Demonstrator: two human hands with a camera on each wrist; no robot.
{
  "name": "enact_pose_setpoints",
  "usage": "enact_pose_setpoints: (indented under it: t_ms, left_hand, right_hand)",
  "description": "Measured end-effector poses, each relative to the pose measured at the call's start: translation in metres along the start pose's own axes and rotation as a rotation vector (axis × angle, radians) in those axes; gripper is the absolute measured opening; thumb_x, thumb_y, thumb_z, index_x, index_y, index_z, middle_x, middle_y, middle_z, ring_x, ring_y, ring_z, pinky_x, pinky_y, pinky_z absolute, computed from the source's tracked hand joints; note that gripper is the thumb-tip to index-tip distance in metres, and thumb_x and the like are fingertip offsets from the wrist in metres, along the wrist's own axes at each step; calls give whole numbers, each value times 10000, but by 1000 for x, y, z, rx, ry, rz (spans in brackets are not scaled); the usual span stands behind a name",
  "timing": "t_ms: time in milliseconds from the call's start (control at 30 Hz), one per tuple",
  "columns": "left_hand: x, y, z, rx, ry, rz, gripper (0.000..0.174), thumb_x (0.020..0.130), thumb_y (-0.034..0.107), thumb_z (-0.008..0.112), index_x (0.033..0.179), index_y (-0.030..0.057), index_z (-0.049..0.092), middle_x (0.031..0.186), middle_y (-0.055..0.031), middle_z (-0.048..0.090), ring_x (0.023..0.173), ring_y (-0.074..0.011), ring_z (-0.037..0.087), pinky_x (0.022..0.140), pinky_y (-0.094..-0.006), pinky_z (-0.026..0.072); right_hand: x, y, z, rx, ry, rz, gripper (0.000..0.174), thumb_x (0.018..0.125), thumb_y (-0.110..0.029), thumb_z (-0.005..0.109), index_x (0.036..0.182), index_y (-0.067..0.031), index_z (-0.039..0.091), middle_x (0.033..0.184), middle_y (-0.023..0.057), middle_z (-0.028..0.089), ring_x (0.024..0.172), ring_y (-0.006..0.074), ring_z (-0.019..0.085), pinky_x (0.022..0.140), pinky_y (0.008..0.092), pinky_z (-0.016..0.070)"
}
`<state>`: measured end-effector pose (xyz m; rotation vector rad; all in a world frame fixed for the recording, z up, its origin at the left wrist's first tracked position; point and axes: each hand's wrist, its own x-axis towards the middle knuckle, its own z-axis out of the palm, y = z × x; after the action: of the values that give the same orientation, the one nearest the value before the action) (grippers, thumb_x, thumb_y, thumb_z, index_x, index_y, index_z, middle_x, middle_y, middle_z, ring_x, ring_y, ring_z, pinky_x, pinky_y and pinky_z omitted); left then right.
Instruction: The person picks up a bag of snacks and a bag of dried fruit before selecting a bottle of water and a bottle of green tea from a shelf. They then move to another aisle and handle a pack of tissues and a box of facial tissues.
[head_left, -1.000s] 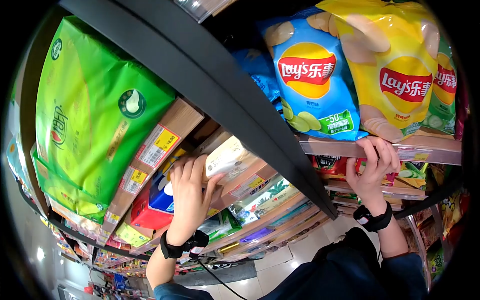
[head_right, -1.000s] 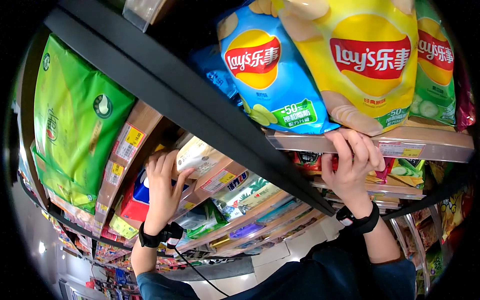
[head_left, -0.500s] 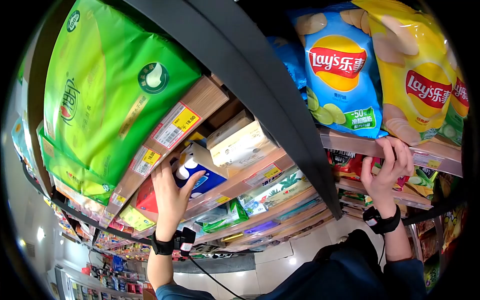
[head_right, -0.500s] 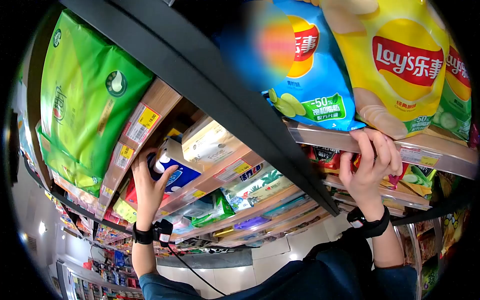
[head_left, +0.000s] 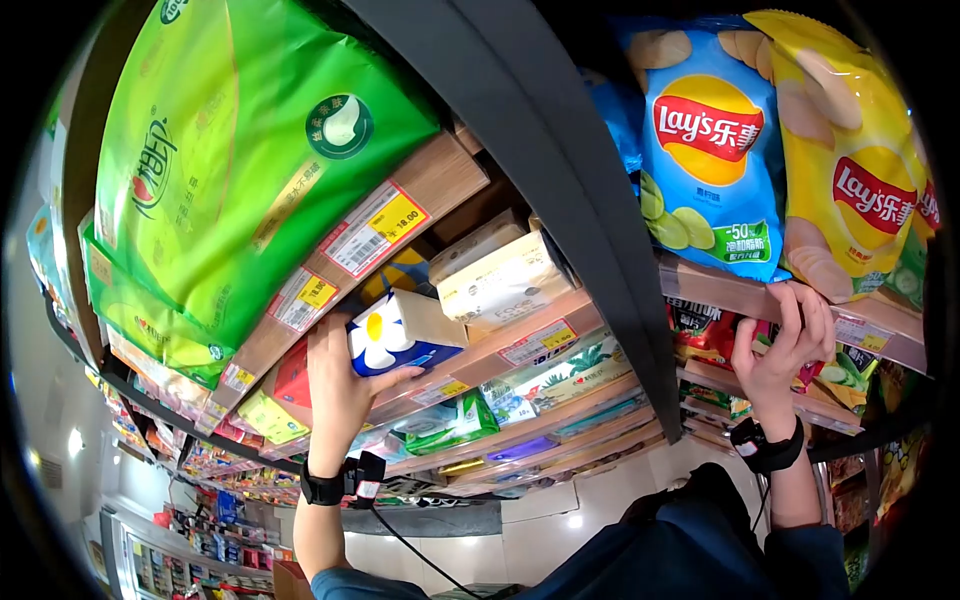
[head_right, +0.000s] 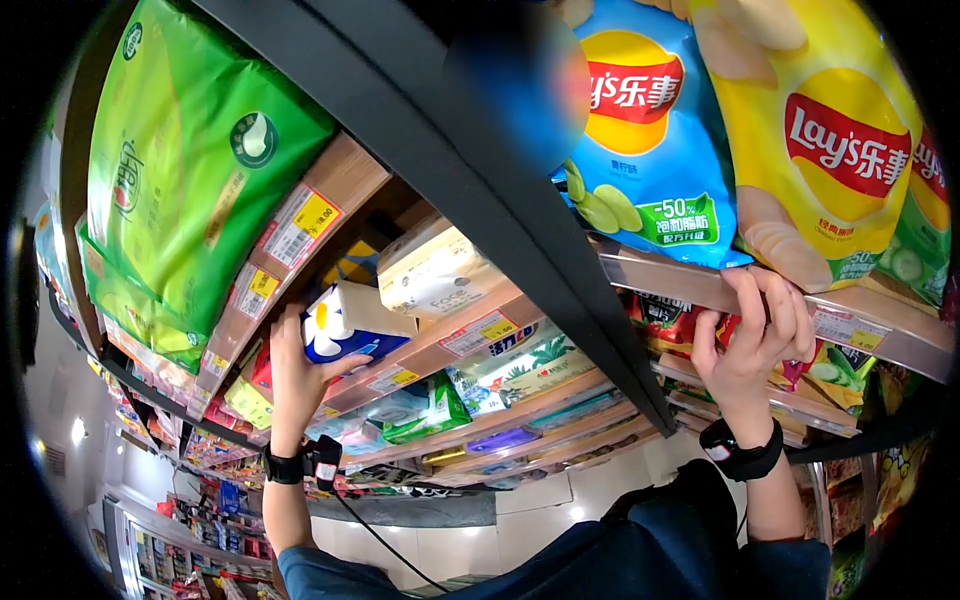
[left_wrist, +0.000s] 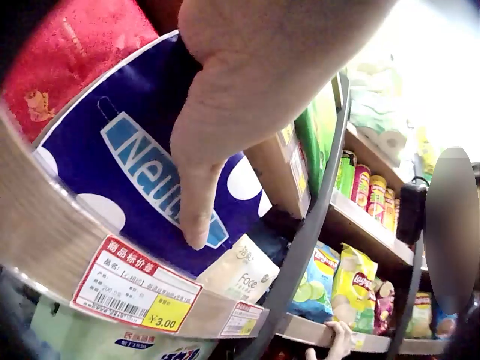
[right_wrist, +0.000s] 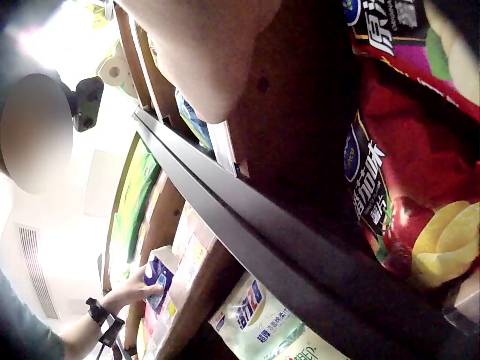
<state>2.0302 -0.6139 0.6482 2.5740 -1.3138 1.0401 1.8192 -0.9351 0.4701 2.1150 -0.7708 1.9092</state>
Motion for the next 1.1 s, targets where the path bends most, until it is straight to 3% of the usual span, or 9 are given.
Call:
enact_pose_setpoints:
  t_ms: [233, 333, 400, 500, 633, 667, 867, 900, 1100]
  left_hand:
    - [-20, 16, -20, 128, 151, 88, 732, 540, 416, 809, 1044, -7, 490, 933, -159, 525, 890, -349, 494, 770, -410, 390]
    - [-35, 26, -33, 29, 155, -19, 737, 499, 363, 840, 1040, 1, 494, 926, -130, 531, 879, -316, 506, 768, -382, 394]
    - [-45, 39, -39, -14, 106, -3, 587, 507, 137, 773, 1003, 6, 487, 898, -124, 528, 813, -314, 489, 731, -387, 360]
    - [-66, 58, -51, 1, -72, 60, 557, 524, 159, 765, 989, 5, 501, 945, -124, 542, 850, -317, 505, 771, -421, 364]
    - [-93, 77, -52, -79, -139, 88, 396, 642, 200, 682, 941, -3, 520, 928, -108, 582, 821, -280, 553, 839, -408, 406]
    - [-96, 79, -53, -107, -174, 97, 404, 625, 171, 730, 923, 11, 509, 884, -108, 594, 793, -278, 562, 822, -421, 416]
    - [-110, 78, -47, -237, -324, 56, 458, 599, 226, 752, 925, 20, 505, 903, -96, 589, 818, -277, 554, 825, -423, 419]
    - [-107, 80, -49, -257, -333, 31, 439, 581, 189, 675, 943, -10, 528, 950, -109, 564, 843, -282, 543, 860, -397, 411]
    - [-96, 77, -56, -164, -226, 53, 403, 610, 165, 679, 940, 0, 518, 931, -109, 570, 810, -273, 543, 815, -403, 419]
  right_hand:
    - [2, 1, 0, 12, -22, -19, 496, 672, -72, 631, 1152, -115, 517, 1192, 60, 445, 1147, 253, 331, 965, 370, 248]
    - [3, 1, -3, 19, -47, -20, 497, 676, -55, 624, 1160, -96, 515, 1185, 76, 439, 1138, 268, 361, 967, 383, 272]
    - [5, -1, -3, 23, -28, -18, 495, 679, -46, 626, 1160, -83, 513, 1166, 87, 442, 1128, 275, 375, 963, 390, 278]
    - [7, -1, -3, 9, -36, -27, 490, 682, -49, 630, 1155, -63, 505, 1127, 97, 460, 1089, 274, 415, 920, 405, 319]
    - [11, -2, -2, -49, -9, -80, 495, 685, -67, 636, 1154, -48, 481, 1071, 100, 501, 1002, 277, 472, 841, 400, 363]
    - [11, -1, 0, -49, -5, -93, 497, 686, -66, 637, 1157, -50, 479, 1072, 101, 499, 1003, 276, 471, 836, 398, 364]
    - [0, 5, 12, -46, 36, -56, 523, 759, -185, 714, 1198, -50, 463, 1156, 107, 474, 1126, 254, 391, 931, 367, 276]
    - [0, 6, 13, -65, 37, -64, 528, 759, -192, 718, 1199, -52, 463, 1154, 103, 475, 1130, 253, 387, 932, 367, 273]
    - [2, 8, 13, -46, 50, -88, 532, 758, -203, 724, 1201, -62, 466, 1151, 83, 490, 1138, 239, 374, 929, 344, 273]
